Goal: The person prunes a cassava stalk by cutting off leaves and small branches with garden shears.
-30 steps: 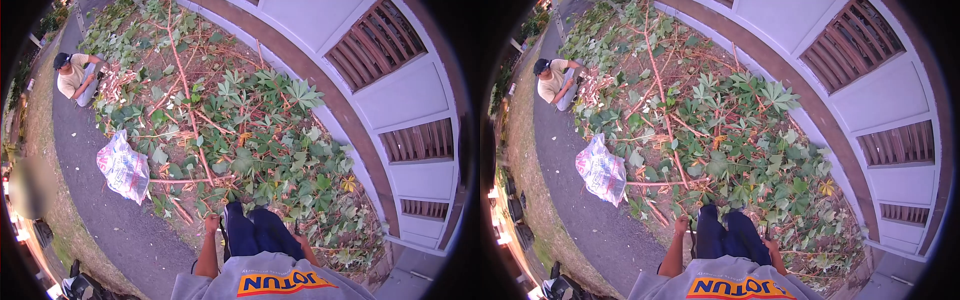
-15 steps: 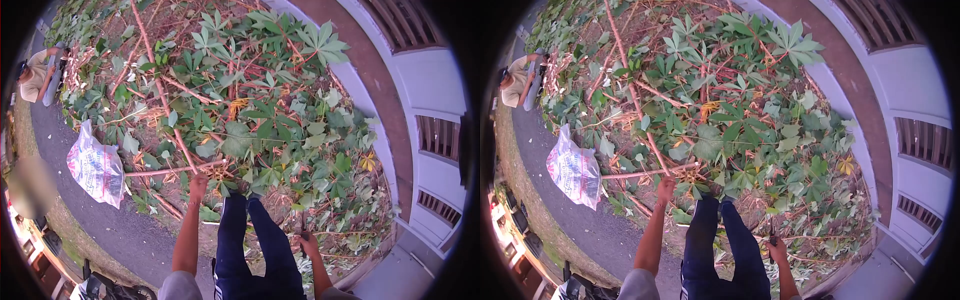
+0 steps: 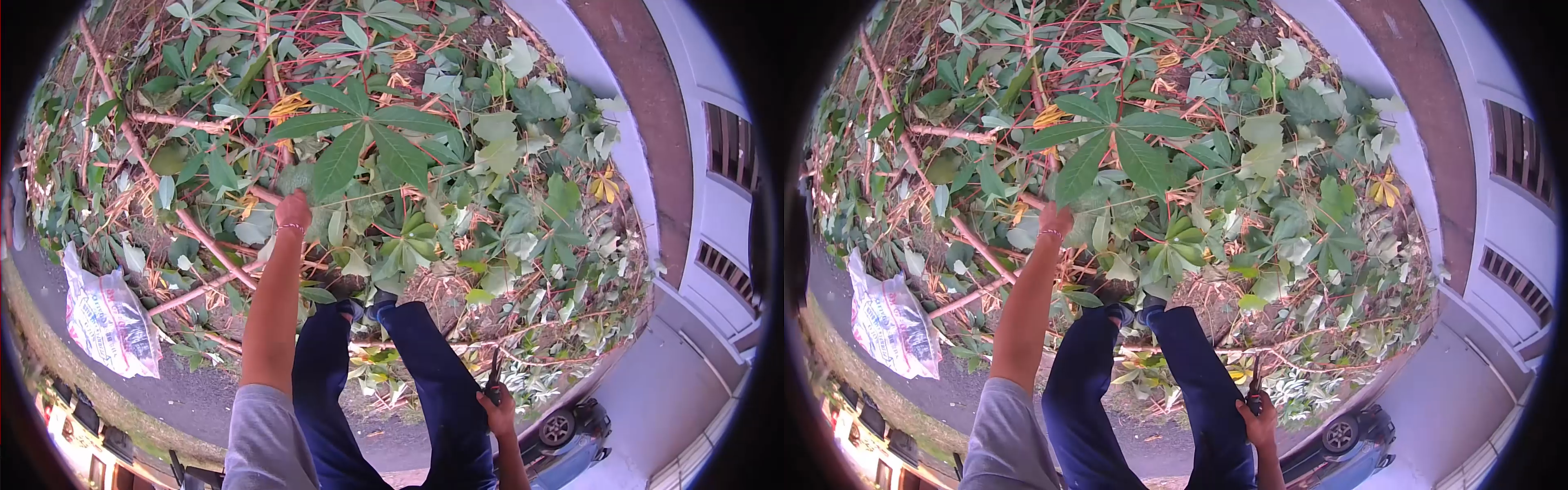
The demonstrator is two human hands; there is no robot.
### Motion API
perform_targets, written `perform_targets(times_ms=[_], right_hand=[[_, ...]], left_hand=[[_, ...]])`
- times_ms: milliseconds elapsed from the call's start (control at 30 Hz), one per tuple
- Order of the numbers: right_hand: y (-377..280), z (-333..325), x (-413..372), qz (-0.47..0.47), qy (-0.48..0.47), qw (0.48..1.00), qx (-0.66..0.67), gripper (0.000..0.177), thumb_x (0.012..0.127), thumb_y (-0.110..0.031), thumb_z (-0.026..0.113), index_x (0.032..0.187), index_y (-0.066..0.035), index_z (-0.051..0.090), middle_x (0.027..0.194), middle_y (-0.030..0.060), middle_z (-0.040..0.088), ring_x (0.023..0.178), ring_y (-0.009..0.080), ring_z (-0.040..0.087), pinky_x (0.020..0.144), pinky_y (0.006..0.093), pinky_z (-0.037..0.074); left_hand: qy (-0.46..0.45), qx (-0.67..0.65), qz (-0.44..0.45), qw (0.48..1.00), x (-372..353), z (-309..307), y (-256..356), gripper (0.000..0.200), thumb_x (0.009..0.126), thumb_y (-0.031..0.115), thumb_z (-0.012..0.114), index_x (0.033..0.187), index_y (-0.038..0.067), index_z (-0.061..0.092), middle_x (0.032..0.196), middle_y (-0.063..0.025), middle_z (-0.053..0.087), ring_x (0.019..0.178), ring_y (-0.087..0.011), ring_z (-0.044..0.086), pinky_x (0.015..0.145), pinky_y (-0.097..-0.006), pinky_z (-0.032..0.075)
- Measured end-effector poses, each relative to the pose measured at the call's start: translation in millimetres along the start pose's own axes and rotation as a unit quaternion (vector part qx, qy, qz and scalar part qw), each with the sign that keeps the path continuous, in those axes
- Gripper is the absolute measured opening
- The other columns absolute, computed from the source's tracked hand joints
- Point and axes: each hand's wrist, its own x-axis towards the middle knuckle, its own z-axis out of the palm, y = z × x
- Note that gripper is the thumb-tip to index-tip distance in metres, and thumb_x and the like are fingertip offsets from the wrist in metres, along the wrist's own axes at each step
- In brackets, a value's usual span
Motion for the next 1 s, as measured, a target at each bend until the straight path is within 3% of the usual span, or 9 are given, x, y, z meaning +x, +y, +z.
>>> perform_targets(times_ms=[67,133,267,400,467,600,733,867,1000], right_hand=[[-7,0,-10,0.020,-0.004,1.000,0.010,0.038,0.075,-0.027,0.077,0.097,0.001,0.061,0.074,0.0098,0.062,0.068,0.0197,0.057,0.066,0.0345,0.046],[10,4,-17,-0.023,0.020,0.999,0.015,0.039,0.076,-0.027,0.077,0.098,0.001,0.062,0.075,0.0106,0.062,0.069,0.0210,0.058,0.067,0.0345,0.047],[3,-2,-33,-0.017,0.023,0.998,0.050,0.041,0.075,-0.028,0.078,0.100,0.002,0.063,0.077,0.0112,0.064,0.072,0.0213,0.060,0.069,0.0344,0.048],[28,-5,-48,-0.009,-0.011,0.997,0.072,0.051,0.074,-0.034,0.079,0.106,0.002,0.063,0.082,0.0138,0.066,0.077,0.0242,0.064,0.073,0.0364,0.050],[24,-17,-62,-0.012,-0.016,0.997,0.081,0.057,0.073,-0.037,0.080,0.109,0.003,0.062,0.085,0.0148,0.066,0.079,0.0256,0.064,0.074,0.0373,0.050],[-10,-58,-100,-0.056,-0.017,0.996,0.074,0.050,0.073,-0.037,0.080,0.105,-0.002,0.063,0.086,0.0143,0.067,0.079,0.0269,0.065,0.074,0.0383,0.050],[-15,-81,-120,-0.080,0.015,0.994,0.076,0.056,0.071,-0.043,0.078,0.107,-0.002,0.064,0.087,0.0170,0.068,0.081,0.0319,0.066,0.075,0.0402,0.051],[-8,-97,-138,-0.091,0.031,0.988,0.118,0.055,0.071,-0.042,0.077,0.104,0.000,0.065,0.088,0.0183,0.068,0.083,0.0336,0.067,0.077,0.0408,0.051],[4,-102,-160,-0.103,0.076,0.984,0.122,0.053,0.068,-0.042,0.075,0.099,0.001,0.066,0.087,0.0192,0.069,0.084,0.0349,0.067,0.077,0.0411,0.051]], left_hand=[[0.009,0.105,0.109,0.988,-5,6,-10,0.033,0.083,0.014,0.066,0.114,0.004,0.060,0.099,-0.0186,0.067,0.088,-0.0367,0.067,0.079,-0.0435,0.056],[0.053,0.039,0.066,0.996,-47,-32,13,0.028,0.081,0.016,0.072,0.108,0.011,0.066,0.089,-0.0184,0.068,0.088,-0.0398,0.066,0.076,-0.0468,0.053],[0.148,-0.145,0.201,0.957,-132,-106,32,0.011,0.078,0.007,0.071,0.088,0.009,0.072,0.073,-0.0151,0.066,0.077,-0.0384,0.063,0.070,-0.0454,0.049],[0.186,-0.146,0.294,0.926,-229,-194,69,0.007,0.076,0.007,0.073,0.082,0.006,0.074,0.074,-0.0114,0.068,0.072,-0.0308,0.055,0.075,-0.0404,0.045],[0.194,-0.163,0.294,0.922,-269,-228,71,0.011,0.075,0.004,0.072,0.085,0.006,0.074,0.077,-0.0105,0.069,0.074,-0.0310,0.057,0.074,-0.0404,0.046],[0.181,-0.345,0.163,0.907,-349,-281,61,0.012,0.079,0.007,0.071,0.090,0.003,0.073,0.077,-0.0148,0.069,0.073,-0.0297,0.064,0.069,-0.0375,0.049],[0.178,-0.307,0.198,0.914,-435,-336,98,0.016,0.081,0.010,0.072,0.093,-0.001,0.071,0.078,-0.0159,0.069,0.068,-0.0314,0.064,0.066,-0.0351,0.049],[0.210,-0.350,0.170,0.897,-501,-351,110,0.015,0.087,0.009,0.068,0.096,-0.002,0.071,0.067,-0.0126,0.065,0.058,-0.0132,0.058,0.057,-0.0294,0.046],[0.221,-0.359,0.126,0.898,-545,-353,62,0.014,0.087,0.006,0.066,0.096,-0.003,0.072,0.068,-0.0094,0.066,0.062,-0.0122,0.059,0.058,-0.0282,0.046]])
